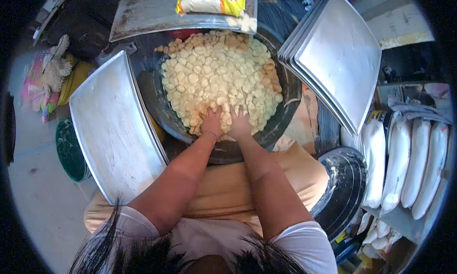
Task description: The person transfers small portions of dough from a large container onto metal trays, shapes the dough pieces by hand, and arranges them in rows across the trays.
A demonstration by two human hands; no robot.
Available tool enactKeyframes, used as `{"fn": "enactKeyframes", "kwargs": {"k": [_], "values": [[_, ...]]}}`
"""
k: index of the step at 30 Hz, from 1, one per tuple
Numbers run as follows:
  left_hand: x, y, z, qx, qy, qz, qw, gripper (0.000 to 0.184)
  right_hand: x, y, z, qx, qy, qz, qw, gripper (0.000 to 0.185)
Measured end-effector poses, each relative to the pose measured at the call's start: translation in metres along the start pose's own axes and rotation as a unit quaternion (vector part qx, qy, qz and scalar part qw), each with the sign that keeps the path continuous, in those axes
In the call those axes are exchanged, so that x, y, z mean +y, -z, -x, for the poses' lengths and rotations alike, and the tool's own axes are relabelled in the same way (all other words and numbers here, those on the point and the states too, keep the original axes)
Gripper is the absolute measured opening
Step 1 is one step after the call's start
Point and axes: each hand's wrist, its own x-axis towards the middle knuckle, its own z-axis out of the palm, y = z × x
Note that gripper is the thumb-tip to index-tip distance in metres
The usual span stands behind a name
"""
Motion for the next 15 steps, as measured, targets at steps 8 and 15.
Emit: {"fn": "enactKeyframes", "kwargs": {"k": [8,15], "values": [[0.028,0.047,-0.021,0.1,-0.099,0.308,0.941,0.055,0.011,0.101,-0.002,-0.014,0.073,-0.307,0.949,0.084],[-0.025,0.196,0.089,0.212,-0.235,0.461,0.829,0.06,-0.078,0.221,0.053,0.043,0.291,-0.366,0.883,0.075]]}}
